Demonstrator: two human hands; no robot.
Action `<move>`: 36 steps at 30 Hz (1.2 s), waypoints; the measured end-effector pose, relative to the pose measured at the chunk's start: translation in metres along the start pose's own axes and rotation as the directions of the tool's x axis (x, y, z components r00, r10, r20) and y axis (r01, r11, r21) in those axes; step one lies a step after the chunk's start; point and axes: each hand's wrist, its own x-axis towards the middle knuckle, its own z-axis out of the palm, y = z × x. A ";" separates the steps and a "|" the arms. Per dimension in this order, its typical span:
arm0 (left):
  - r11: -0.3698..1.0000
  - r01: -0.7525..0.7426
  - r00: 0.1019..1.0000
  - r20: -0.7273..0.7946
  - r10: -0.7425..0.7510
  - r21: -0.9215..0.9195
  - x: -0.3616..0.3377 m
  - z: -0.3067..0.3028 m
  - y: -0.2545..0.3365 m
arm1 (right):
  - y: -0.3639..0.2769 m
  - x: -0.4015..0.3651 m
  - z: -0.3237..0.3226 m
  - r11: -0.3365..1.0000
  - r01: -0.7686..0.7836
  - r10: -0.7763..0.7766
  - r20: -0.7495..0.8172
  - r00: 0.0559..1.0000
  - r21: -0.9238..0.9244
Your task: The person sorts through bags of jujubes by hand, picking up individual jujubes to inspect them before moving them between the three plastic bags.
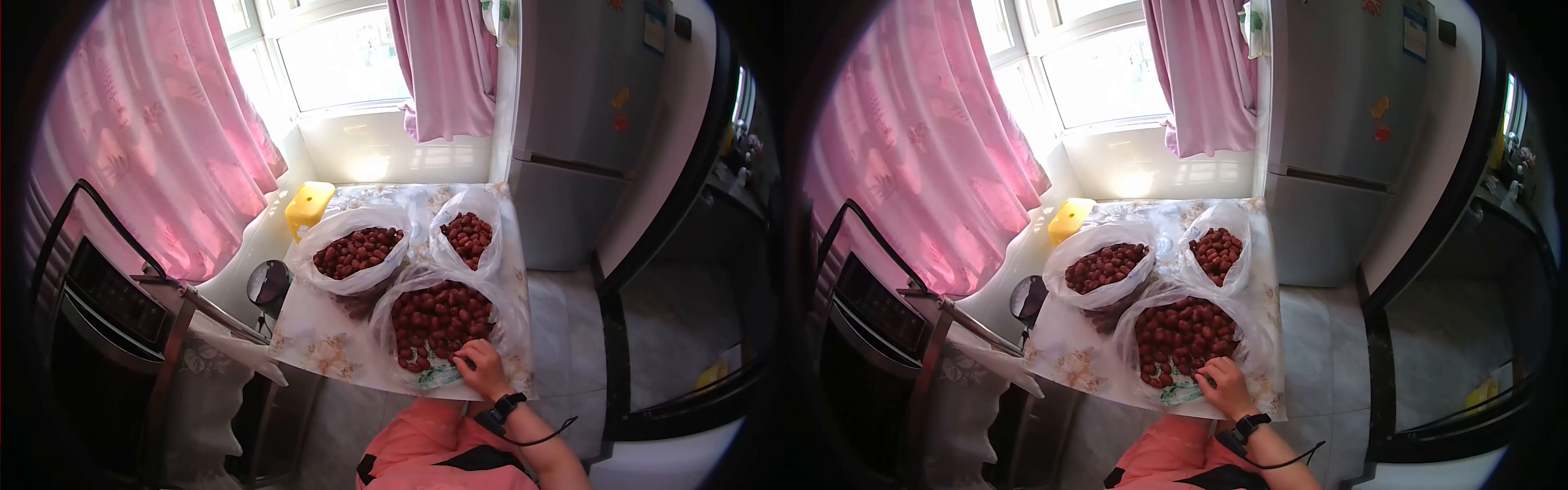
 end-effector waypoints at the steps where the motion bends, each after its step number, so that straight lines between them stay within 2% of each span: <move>1: 1.000 0.004 1.000 0.004 -0.004 -0.003 -0.001 -0.002 -0.001 | -0.001 -0.001 0.001 1.000 -0.003 0.003 -0.002 1.000 0.002; 36: 0.953 0.134 0.954 0.297 -0.050 -0.272 0.015 0.032 -0.009 | -0.003 0.002 0.000 1.000 -0.006 0.006 -0.004 1.000 0.000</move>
